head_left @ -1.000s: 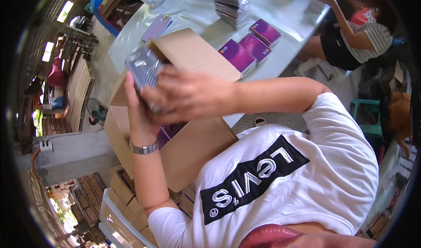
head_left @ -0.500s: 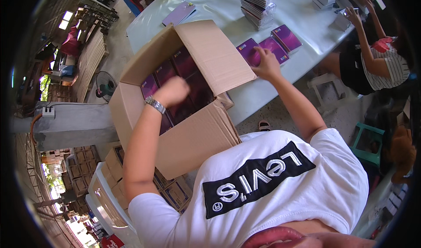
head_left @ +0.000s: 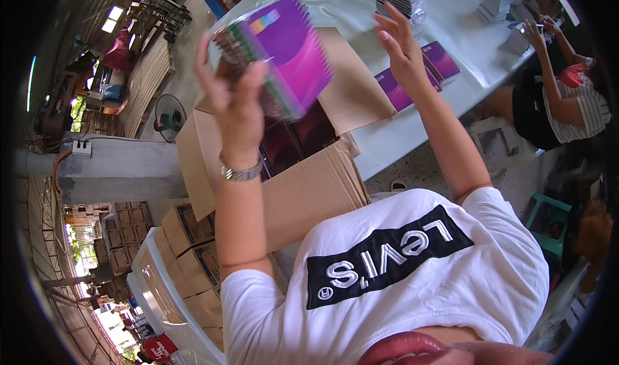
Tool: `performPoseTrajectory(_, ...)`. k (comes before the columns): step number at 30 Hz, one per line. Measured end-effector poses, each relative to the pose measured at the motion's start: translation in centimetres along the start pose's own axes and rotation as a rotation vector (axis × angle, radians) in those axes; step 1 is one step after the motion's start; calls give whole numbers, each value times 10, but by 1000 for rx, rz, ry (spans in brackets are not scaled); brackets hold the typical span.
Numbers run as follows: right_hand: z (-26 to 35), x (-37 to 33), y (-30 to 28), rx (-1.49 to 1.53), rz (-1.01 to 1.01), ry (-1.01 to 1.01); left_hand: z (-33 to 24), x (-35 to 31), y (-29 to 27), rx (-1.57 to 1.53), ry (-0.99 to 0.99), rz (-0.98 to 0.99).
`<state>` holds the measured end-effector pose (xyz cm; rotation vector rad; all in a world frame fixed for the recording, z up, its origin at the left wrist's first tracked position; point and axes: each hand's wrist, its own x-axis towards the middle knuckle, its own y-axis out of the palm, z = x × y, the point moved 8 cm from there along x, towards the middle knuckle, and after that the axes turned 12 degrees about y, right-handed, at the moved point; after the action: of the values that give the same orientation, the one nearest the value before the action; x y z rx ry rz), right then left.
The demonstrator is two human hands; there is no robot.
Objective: The person writes in a notebook, picks up an empty cardboard box, and packs several small notebooks into it before sealing the box with tape and marking it with a pen.
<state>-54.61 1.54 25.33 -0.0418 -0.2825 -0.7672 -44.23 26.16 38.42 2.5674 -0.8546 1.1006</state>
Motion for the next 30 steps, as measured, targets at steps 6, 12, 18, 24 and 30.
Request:
performPoseTrajectory(6,-224,-70,-19,-1461,-131,127,105,-60,-173,528,-489,-58)
performPoseTrajectory(12,-209,-82,2,-1433,51,116,157,-102,-177,1468,-472,947)
performPoseTrajectory(18,-192,-69,-38,-673,-191,525,158,-106,-189,1429,-696,1171)
performPoseTrajectory(24,23,-27,-22,-701,-549,-73,163,-104,-179,1459,-779,1128)
performPoseTrajectory(30,89,-30,156,-791,-103,-234,168,-109,-192,1290,-671,945)
